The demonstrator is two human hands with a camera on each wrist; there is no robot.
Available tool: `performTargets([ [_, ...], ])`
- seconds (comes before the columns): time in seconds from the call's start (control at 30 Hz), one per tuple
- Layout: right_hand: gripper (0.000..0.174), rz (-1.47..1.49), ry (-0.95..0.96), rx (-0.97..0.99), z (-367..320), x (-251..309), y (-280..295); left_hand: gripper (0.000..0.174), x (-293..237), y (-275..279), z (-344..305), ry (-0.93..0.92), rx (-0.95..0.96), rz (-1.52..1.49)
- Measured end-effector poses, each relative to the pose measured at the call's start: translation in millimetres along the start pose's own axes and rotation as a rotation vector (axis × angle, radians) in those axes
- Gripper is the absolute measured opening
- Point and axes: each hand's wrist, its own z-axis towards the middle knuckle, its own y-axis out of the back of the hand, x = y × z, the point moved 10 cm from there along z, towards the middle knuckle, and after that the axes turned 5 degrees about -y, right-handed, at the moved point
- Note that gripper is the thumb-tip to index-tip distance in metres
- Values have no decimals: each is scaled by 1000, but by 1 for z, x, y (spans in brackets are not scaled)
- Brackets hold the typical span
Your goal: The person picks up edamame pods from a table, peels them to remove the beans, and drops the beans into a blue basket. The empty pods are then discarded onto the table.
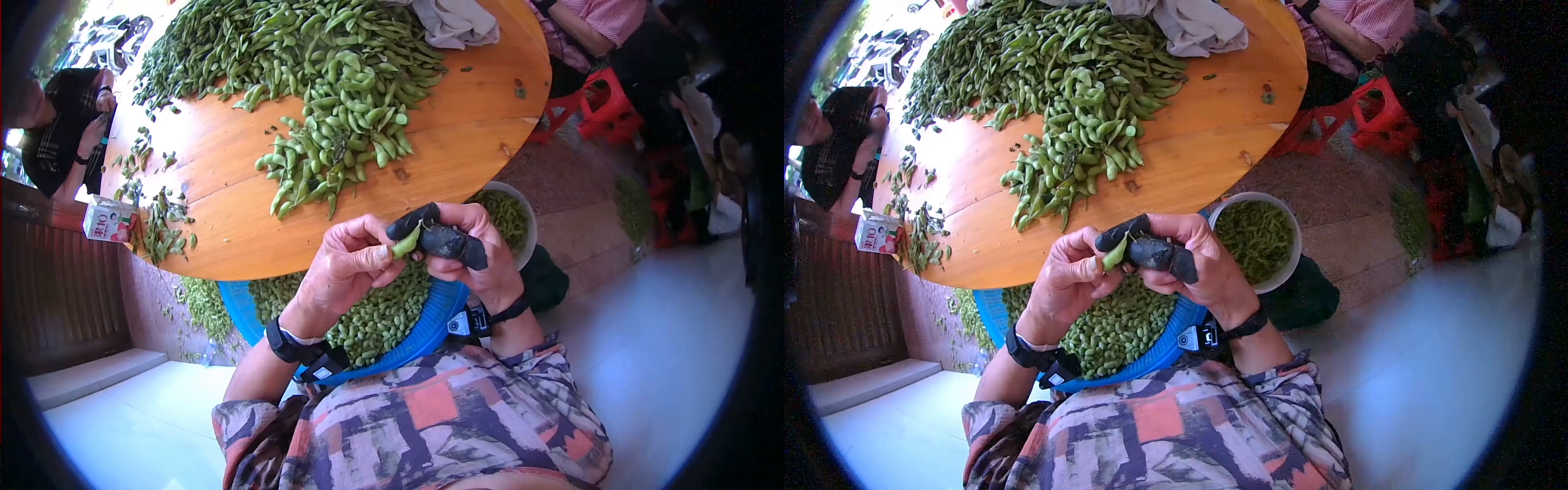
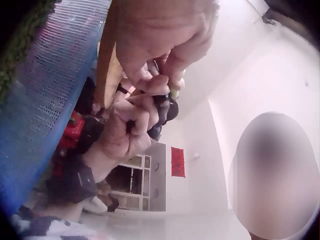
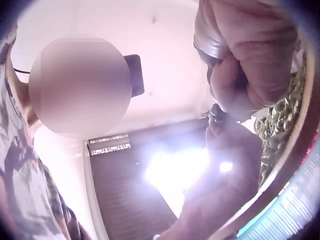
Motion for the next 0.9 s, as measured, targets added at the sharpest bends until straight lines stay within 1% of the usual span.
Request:
performTargets([
  [0.03,27,-161,24,-8,-2,6,-2,13,0,0,-1,19,-58,27],
  [0.07,26,-322,47,-15,-4,12,-5,13,-2,-6,-2,19,-56,27],
  [0.1,26,-324,49,-15,-7,16,-8,14,-4,-4,-2,29,-93,261],
  [0.13,26,-704,125,-81,-12,27,-13,16,-6,-1,-3,39,-130,496],
  [0.17,26,-1086,202,-146,-17,37,-19,16,-1,-4,-1,36,-143,609],
  [0.2,26,-1088,205,-143,-19,42,-17,16,1,-3,-2,32,-142,611],
  [0.27,26,-1280,321,-86,-26,61,-22,14,-3,0,0,-10,-133,931],
  [0.3,28,-1174,324,-281,-31,87,1,14,-11,-9,1,-108,-148,1007],
  [0.33,30,-1062,321,-470,-37,116,22,14,-11,-8,2,-108,-147,1007],
  [0.37,39,-642,265,-638,-44,143,43,13,-18,-17,3,-206,-96,1091],
  [0.4,43,-842,479,-579,-49,185,50,13,-24,-27,2,-304,-43,1174],
  [0.43,40,-901,549,-634,-52,225,74,13,-25,-28,1,-304,-39,1175],
  [0.47,37,-962,621,-689,-56,260,91,15,-16,-17,0,-159,-98,1034],
  [0.5,33,-952,695,-650,-55,274,82,16,-5,-7,-2,-19,-155,889],
  [0.53,29,-942,769,-606,-54,281,74,16,-4,-7,-3,-24,-152,887],
  [0.57,27,-903,727,-787,-60,278,87,18,-3,-6,-3,-50,-150,886],
  [0.6,27,-974,599,-584,-50,261,91,19,-3,-6,-3,-71,-150,884],
  [0.63,27,-954,588,-454,-45,230,76,17,-3,-9,-4,-69,-164,843],
  [0.67,25,-916,522,-400,-42,195,75,17,-4,-9,-4,-68,-166,843],
  [0.7,25,-1028,335,-567,-42,167,62,17,-7,-13,-3,-117,-137,894],
  [0.73,25,-1073,311,-625,-46,151,75,16,-11,-18,-3,-163,-108,946],
  [0.77,27,-963,377,-723,-57,143,87,16,-11,-16,-5,-154,-110,948],
  [0.8,27,-957,369,-727,-61,135,111,15,-7,-11,-9,-95,-110,931],
  [0.83,33,-888,387,-842,-80,135,157,14,-4,-8,-11,-40,-106,912],
  [0.87,39,-818,406,-958,-97,133,195,14,-4,-7,-13,-34,-101,911],
  [0.9,39,-817,405,-968,-98,129,216,12,-3,-10,-13,-48,-57,967],
])
